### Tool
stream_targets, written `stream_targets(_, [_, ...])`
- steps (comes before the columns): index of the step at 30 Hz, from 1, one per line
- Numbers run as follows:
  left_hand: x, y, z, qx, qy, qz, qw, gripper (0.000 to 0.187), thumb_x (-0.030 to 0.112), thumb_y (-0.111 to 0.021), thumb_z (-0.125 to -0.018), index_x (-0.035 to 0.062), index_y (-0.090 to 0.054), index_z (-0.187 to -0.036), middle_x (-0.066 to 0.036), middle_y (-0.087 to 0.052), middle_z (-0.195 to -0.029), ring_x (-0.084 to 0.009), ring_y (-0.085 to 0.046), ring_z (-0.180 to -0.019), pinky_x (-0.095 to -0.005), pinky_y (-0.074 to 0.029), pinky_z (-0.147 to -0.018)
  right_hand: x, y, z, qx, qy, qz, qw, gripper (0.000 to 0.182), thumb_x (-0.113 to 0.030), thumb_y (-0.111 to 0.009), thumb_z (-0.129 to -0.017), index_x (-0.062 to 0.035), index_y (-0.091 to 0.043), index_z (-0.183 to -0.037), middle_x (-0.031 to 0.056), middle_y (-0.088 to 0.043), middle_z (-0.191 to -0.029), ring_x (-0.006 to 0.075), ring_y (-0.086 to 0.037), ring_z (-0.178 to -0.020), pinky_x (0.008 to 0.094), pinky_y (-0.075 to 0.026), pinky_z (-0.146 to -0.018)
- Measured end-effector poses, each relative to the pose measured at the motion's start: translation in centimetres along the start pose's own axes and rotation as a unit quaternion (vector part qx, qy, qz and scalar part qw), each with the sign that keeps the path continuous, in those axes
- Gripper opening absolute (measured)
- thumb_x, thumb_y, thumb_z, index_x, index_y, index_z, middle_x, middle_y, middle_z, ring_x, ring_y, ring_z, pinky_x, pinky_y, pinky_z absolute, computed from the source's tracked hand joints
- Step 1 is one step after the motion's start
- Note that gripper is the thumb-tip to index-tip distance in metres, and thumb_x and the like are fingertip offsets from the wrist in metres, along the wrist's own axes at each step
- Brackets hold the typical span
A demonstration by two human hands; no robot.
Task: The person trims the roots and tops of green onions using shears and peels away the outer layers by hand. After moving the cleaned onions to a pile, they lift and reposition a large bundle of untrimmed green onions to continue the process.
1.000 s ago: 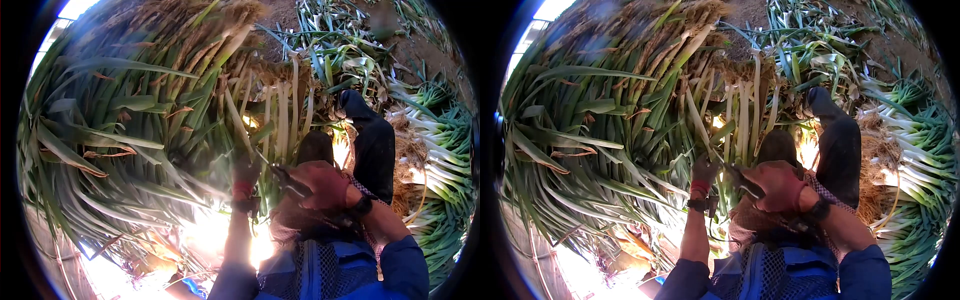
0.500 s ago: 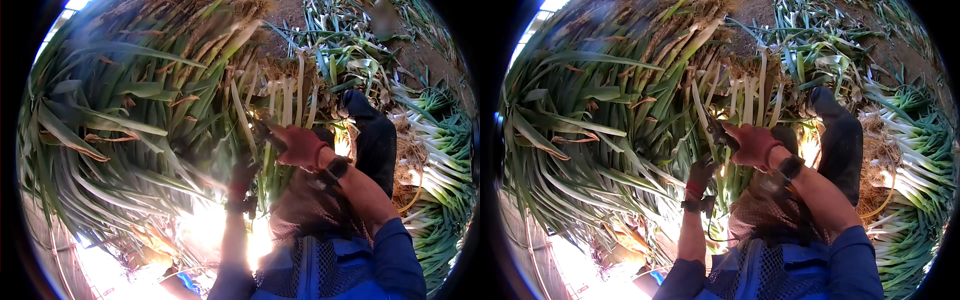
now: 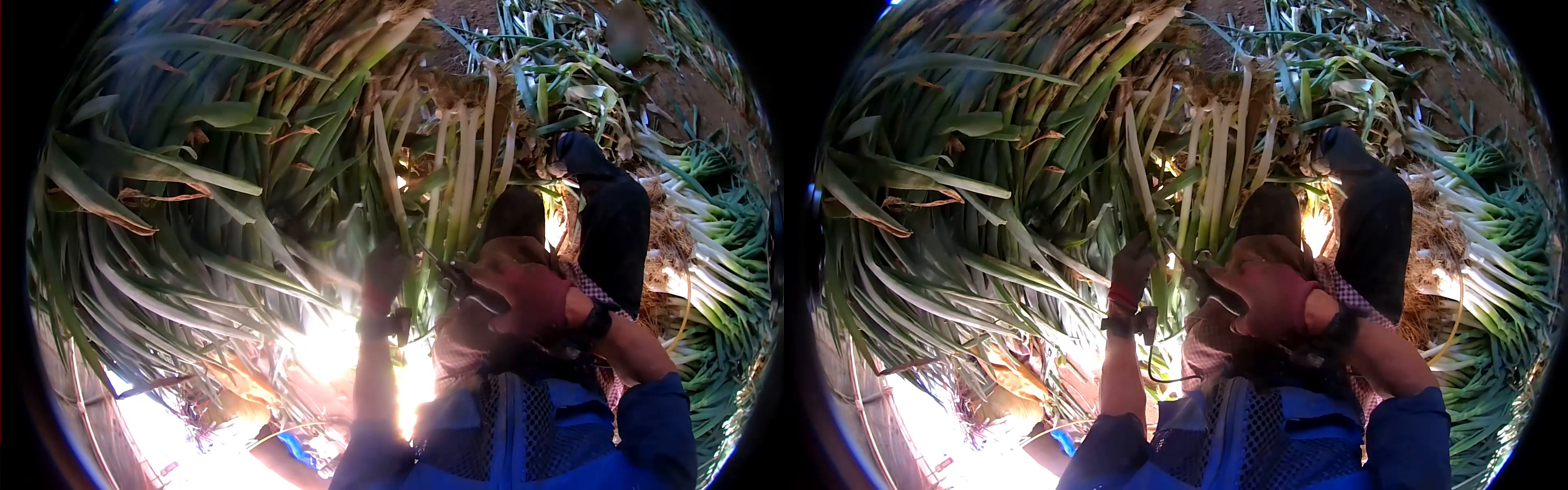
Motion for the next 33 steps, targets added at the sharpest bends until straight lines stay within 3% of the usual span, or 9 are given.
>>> stream_targets(6, [0.1,0.4,0.4,0.036,0.069,-0.007,0.997,0.051,0.006,-0.063,-0.093,-0.0068,-0.061,-0.142,-0.008,-0.076,-0.116,-0.0124,-0.068,-0.094,-0.0270,-0.056,-0.085,0.1,-2.7,1.1,-0.112,0.009,0.013,0.994,0.096,-0.030,-0.082,-0.076,-0.0080,-0.039,-0.160,0.0242,-0.067,-0.124,0.0426,-0.068,-0.107,0.0468,-0.054,-0.097])
stream_targets(13, [-0.9,0.0,0.6,0.081,0.058,0.155,0.983,0.032,0.021,-0.062,-0.100,0.0067,-0.073,-0.126,-0.002,-0.072,-0.084,-0.0085,-0.061,-0.069,-0.0284,-0.049,-0.058,-0.1,-0.7,-0.9,0.013,-0.005,-0.027,1.000,0.092,-0.029,-0.081,-0.077,-0.0115,-0.042,-0.159,0.0252,-0.066,-0.121,0.0449,-0.065,-0.114,0.0488,-0.052,-0.100])
stream_targets(20, [-3.1,-1.3,0.9,0.036,0.143,0.178,0.973,0.026,0.014,-0.067,-0.100,0.0022,-0.073,-0.122,-0.001,-0.073,-0.095,-0.0084,-0.065,-0.076,-0.0259,-0.053,-0.067,2.9,3.9,-4.6,0.216,-0.074,0.043,0.973,0.096,-0.025,-0.081,-0.074,-0.0166,-0.040,-0.161,0.0231,-0.067,-0.105,0.0419,-0.070,-0.095,0.0492,-0.056,-0.085])
stream_targets(22, [-2.8,-1.9,0.1,-0.005,-0.047,-0.174,0.984,0.027,0.013,-0.068,-0.098,0.0019,-0.073,-0.122,-0.001,-0.073,-0.092,-0.0083,-0.066,-0.077,-0.0265,-0.053,-0.067,2.0,5.3,-4.1,0.183,-0.031,-0.029,0.982,0.094,-0.024,-0.080,-0.075,-0.0175,-0.041,-0.160,0.0230,-0.067,-0.102,0.0422,-0.070,-0.094,0.0491,-0.057,-0.083])
stream_targets(24, [2.7,-3.0,3.5,-0.030,0.085,0.027,0.996,0.020,0.012,-0.070,-0.095,0.0065,-0.075,-0.113,-0.001,-0.073,-0.084,-0.0129,-0.069,-0.074,-0.0294,-0.055,-0.067,1.0,5.4,-3.6,0.147,0.008,-0.102,0.984,0.093,-0.023,-0.080,-0.076,-0.0185,-0.041,-0.160,0.0229,-0.067,-0.099,0.0426,-0.070,-0.092,0.0490,-0.057,-0.081])
stream_targets(26, [2.5,-5.4,5.0,-0.104,-0.105,-0.040,0.988,0.017,0.014,-0.072,-0.093,0.0105,-0.075,-0.110,-0.005,-0.074,-0.092,-0.0207,-0.072,-0.074,-0.0333,-0.057,-0.067,0.6,3.2,-3.2,0.047,-0.023,-0.042,0.998,0.090,-0.025,-0.076,-0.079,-0.0145,-0.040,-0.160,0.0260,-0.067,-0.118,0.0454,-0.069,-0.105,0.0491,-0.055,-0.093])
stream_targets(28, [2.2,-8.4,6.9,-0.175,-0.133,-0.130,0.967,0.017,0.016,-0.074,-0.092,0.0114,-0.075,-0.108,-0.007,-0.074,-0.100,-0.0254,-0.073,-0.078,-0.0373,-0.059,-0.068,0.9,3.4,-3.6,0.068,-0.054,-0.063,0.994,0.090,-0.025,-0.077,-0.079,-0.0143,-0.039,-0.160,0.0262,-0.067,-0.117,0.0454,-0.069,-0.106,0.0489,-0.056,-0.093])
stream_targets(29, [-3.5,-9.5,8.7,-0.094,-0.377,-0.174,0.905,0.021,0.018,-0.073,-0.094,0.0105,-0.076,-0.113,-0.008,-0.074,-0.110,-0.0281,-0.074,-0.085,-0.0374,-0.060,-0.074,1.4,3.6,-3.7,0.086,-0.083,-0.083,0.989,0.090,-0.024,-0.077,-0.079,-0.0141,-0.039,-0.160,0.0264,-0.068,-0.117,0.0453,-0.069,-0.106,0.0487,-0.056,-0.093])
stream_targets(33, [1.4,-8.5,9.2,-0.158,-0.257,-0.209,0.930,0.030,0.027,-0.075,-0.093,0.0094,-0.075,-0.117,-0.013,-0.076,-0.108,-0.0296,-0.075,-0.092,-0.0384,-0.060,-0.080,5.1,3.8,-5.4,0.199,-0.134,-0.027,0.970,0.093,-0.023,-0.079,-0.076,-0.0208,-0.039,-0.160,0.0220,-0.072,-0.101,0.0406,-0.072,-0.097,0.0458,-0.058,-0.083])
Point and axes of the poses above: each hand's wrist, its own z-axis away from the middle knuckle, its own y-axis out of the back of the hand, x = y × z, the point moved 8 cm from there along -z, towards the middle knuckle
